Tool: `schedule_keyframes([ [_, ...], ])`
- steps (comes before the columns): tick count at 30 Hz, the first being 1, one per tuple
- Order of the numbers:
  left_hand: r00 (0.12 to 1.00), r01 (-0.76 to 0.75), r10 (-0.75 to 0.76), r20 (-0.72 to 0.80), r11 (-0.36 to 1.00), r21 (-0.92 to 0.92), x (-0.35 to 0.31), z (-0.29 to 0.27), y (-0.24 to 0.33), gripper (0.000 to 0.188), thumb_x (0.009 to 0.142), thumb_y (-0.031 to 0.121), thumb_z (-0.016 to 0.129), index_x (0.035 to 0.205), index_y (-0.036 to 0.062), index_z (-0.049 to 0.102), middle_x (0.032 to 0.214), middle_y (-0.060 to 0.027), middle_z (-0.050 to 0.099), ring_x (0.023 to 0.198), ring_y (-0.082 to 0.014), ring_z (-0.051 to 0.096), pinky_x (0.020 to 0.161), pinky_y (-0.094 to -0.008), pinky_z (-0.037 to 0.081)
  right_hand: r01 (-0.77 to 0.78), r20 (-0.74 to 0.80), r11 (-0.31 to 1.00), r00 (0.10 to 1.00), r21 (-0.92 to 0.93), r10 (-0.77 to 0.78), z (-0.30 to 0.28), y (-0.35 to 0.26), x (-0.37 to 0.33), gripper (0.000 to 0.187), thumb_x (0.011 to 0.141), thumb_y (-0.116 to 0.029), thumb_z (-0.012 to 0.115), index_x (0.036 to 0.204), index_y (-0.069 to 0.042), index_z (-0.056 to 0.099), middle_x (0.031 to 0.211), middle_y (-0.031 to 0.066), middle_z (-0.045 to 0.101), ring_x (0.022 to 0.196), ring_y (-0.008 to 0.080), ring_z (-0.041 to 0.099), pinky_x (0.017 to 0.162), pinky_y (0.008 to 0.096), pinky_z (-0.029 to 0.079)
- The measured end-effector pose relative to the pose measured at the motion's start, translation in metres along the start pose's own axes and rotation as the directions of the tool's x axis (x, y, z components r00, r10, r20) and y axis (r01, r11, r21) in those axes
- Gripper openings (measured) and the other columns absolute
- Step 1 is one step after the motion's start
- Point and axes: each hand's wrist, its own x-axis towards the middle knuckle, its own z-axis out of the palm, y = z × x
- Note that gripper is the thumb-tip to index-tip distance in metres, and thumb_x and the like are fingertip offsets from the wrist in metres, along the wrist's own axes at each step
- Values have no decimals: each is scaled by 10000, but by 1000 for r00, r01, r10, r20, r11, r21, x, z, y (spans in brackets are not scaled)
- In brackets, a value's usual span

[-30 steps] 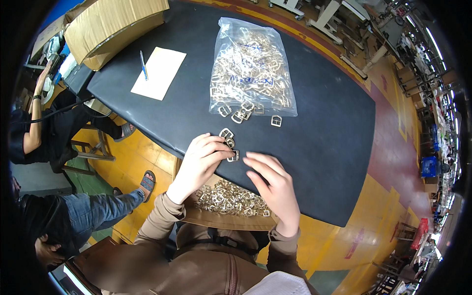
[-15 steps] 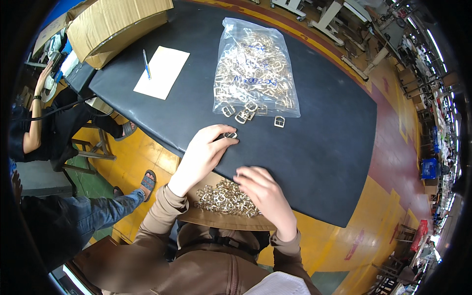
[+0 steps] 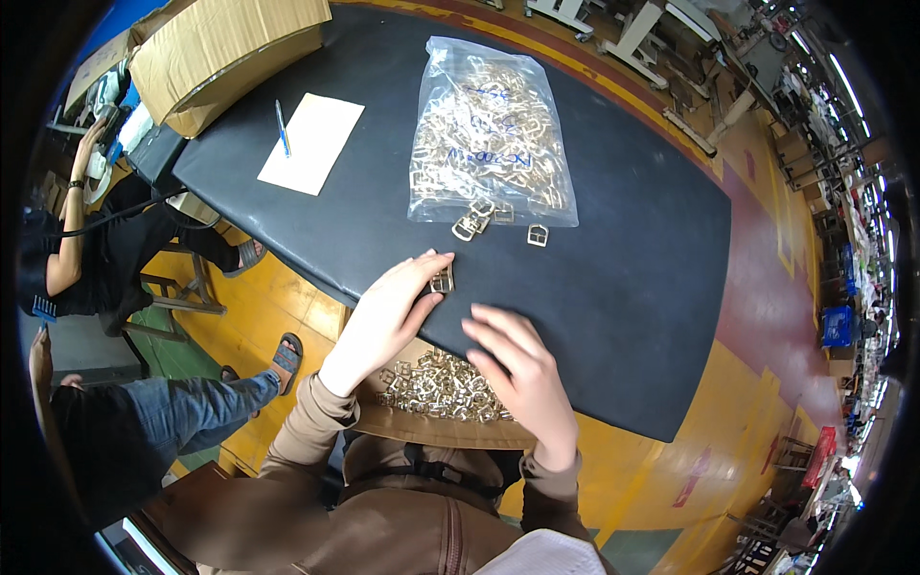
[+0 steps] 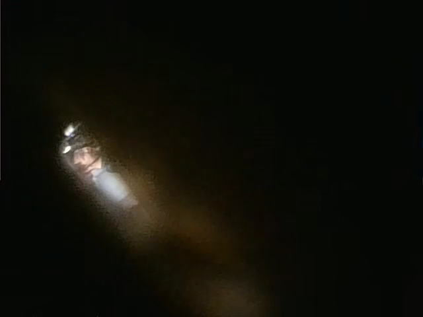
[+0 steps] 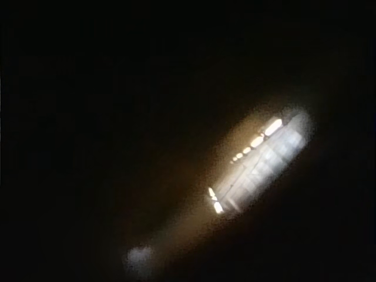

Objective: The person sorts small metal buckles on a table, picking them up one by one and placing them into a clear plastic bag. The person handles the buckles by hand, occasionally adjusting their position on the table before bagging them.

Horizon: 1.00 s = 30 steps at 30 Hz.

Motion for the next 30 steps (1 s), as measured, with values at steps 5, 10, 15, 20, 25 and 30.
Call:
schedule_keyframes([
  [5,967,94,-126,-221,984,-151,-2,-10,5,472,1016,-20,600,1486,18,569,1474,-201,614,1400,-326,585,1173,-386,442,113,-33,978,992,-177,-121,48,22,56,398,999,-132,705,1368,13,669,1480,197,621,1415,382,544,1169,439,459],
  [10,980,23,-49,-194,991,-134,12,-24,7,311,1012,-7,597,1310,-12,684,1346,-172,704,1314,-299,646,1125,-395,479,211,142,972,970,-103,-195,50,23,30,349,981,-37,661,1325,9,699,1466,150,644,1394,336,573,1161,442,484],
  [15,983,-158,172,-65,969,188,42,11,0,368,996,126,702,1353,46,665,1491,-175,596,1398,-369,563,1171,-469,459,188,297,971,945,-148,-137,20,11,-24,346,960,-37,679,1302,-3,718,1439,131,667,1370,316,599,1147,427,505],
  [20,985,-155,170,-24,938,309,45,32,-4,397,997,190,716,1371,74,648,1522,-143,570,1462,-370,504,1241,-520,366,86,238,993,969,-78,-65,-11,-2,-54,306,967,-99,742,1267,-38,748,1426,128,671,1327,319,624,1102,423,523],
  [25,976,-170,160,146,984,60,31,22,5,309,1018,148,685,1313,60,661,1487,-145,592,1462,-373,506,1245,-524,359,-68,-49,995,997,-69,65,-19,6,-25,295,964,-81,743,1250,-8,752,1373,157,694,1236,362,667,1051,445,542],
  [30,996,-83,87,20,985,-154,24,6,12,246,1038,62,625,1277,22,666,1467,-183,606,1396,-367,574,1179,-454,446,-32,-155,959,988,-282,-12,13,28,30,364,1001,-126,702,1343,-3,695,1463,177,635,1371,372,584,1142,455,476],
])
